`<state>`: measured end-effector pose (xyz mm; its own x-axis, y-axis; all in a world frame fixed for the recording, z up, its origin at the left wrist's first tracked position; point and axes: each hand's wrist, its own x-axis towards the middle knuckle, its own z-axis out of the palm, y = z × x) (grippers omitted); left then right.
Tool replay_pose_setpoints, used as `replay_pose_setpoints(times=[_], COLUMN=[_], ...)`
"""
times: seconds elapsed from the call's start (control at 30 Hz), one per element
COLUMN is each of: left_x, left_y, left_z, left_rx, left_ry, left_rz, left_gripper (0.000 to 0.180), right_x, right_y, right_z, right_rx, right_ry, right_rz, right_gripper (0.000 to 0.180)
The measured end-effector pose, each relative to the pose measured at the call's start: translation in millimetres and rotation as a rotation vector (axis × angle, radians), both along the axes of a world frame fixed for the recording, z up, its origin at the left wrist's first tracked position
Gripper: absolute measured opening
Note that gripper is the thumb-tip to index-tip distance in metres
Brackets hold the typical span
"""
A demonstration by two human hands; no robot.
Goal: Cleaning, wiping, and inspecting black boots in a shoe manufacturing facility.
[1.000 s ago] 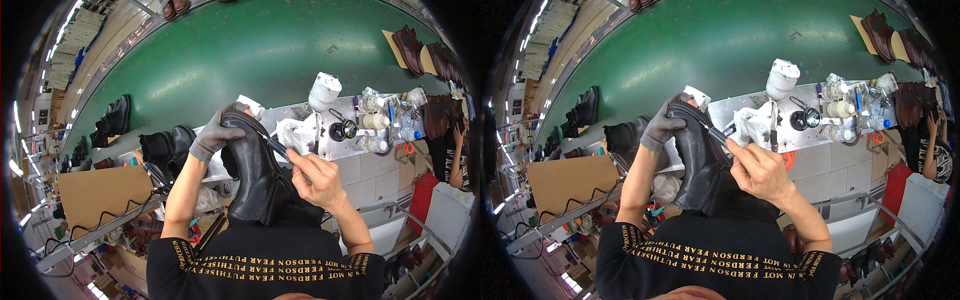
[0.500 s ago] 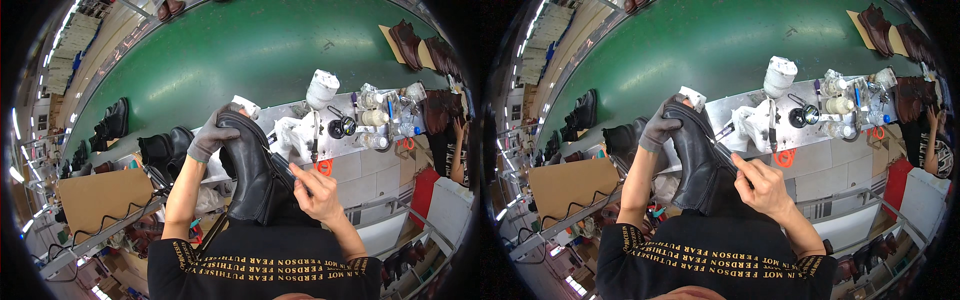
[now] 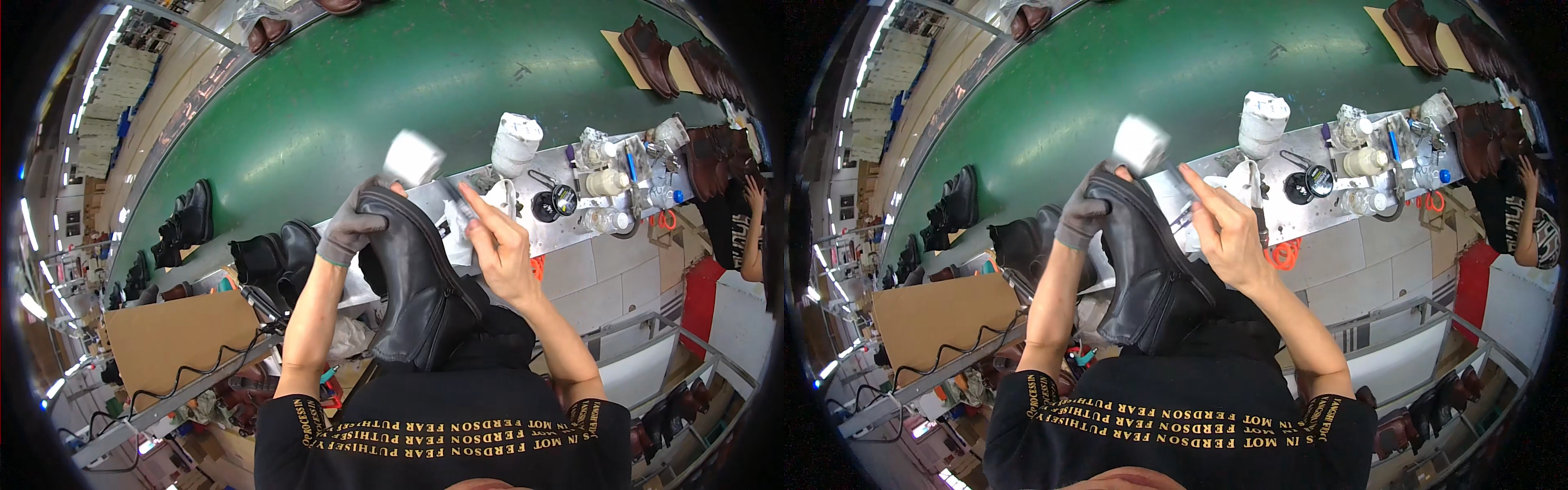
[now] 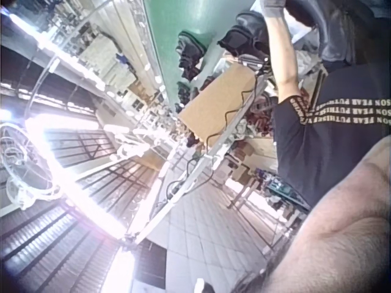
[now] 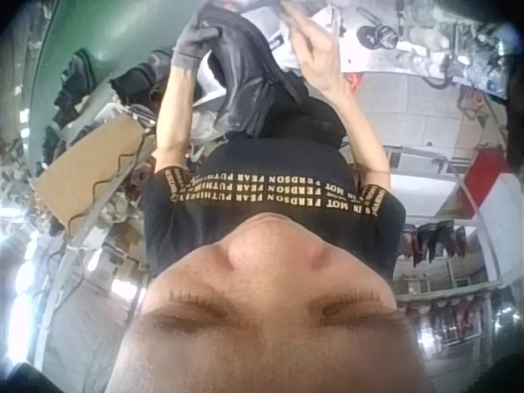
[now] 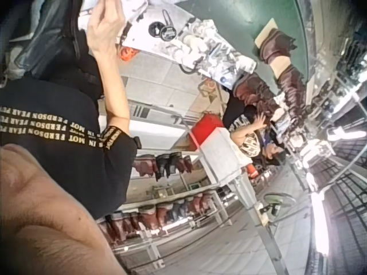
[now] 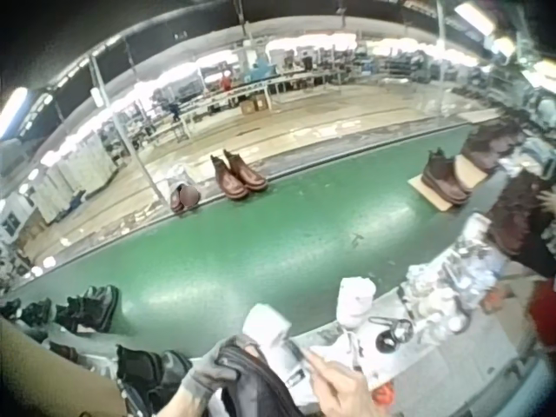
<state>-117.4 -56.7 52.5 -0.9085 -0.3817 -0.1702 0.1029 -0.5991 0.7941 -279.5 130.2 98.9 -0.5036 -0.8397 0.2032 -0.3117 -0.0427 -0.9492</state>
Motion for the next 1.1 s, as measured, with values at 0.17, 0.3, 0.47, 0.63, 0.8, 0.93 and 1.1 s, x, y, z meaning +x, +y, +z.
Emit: replay_pose_setpoints(times=[0.17, 0.3, 0.47, 0.63, 0.8, 0.93, 1.1], left_x=[-2.0, -16.5, -27.9, -39.7, -39.3, -44.8, -50.4], left_y=[13.0, 38.0, 53.5, 59.4, 59.1, 60.2, 66.2], left_z=[-49.9, -39.4, -14.7, 4.6, -2.9, -9.8, -15.2], left_rx=[0.280, 0.145, 0.052, 0.183, 0.208, 0.250, 0.400], left_ry=[0.254, 0.008, -0.213, -0.370, -0.321, -0.311, -0.265], left_rz=[-0.013, 0.208, 0.332, 0.446, 0.413, 0.438, 0.421], left_gripper=[0.057, 0.059, 0.054, 0.055, 0.056, 0.058, 0.057], right_x=[7.1, 6.3, 2.4, -8.7, -11.7, -8.3, -7.2], right_y=[1.2, 3.5, 4.0, 3.3, 3.2, 4.9, 5.8], right_z=[-29.3, -33.0, -33.0, -20.5, -12.3, -7.1, 3.1], right_rx=[0.074, 0.115, 0.133, 0.165, 0.192, 0.142, 0.136], right_ry=[-0.139, -0.115, -0.135, -0.156, -0.150, -0.152, -0.125], right_rz=[0.075, 0.092, 0.071, 0.105, 0.107, 0.068, 0.065], right_gripper=[0.032, 0.028, 0.025, 0.023, 0.021, 0.022, 0.022])
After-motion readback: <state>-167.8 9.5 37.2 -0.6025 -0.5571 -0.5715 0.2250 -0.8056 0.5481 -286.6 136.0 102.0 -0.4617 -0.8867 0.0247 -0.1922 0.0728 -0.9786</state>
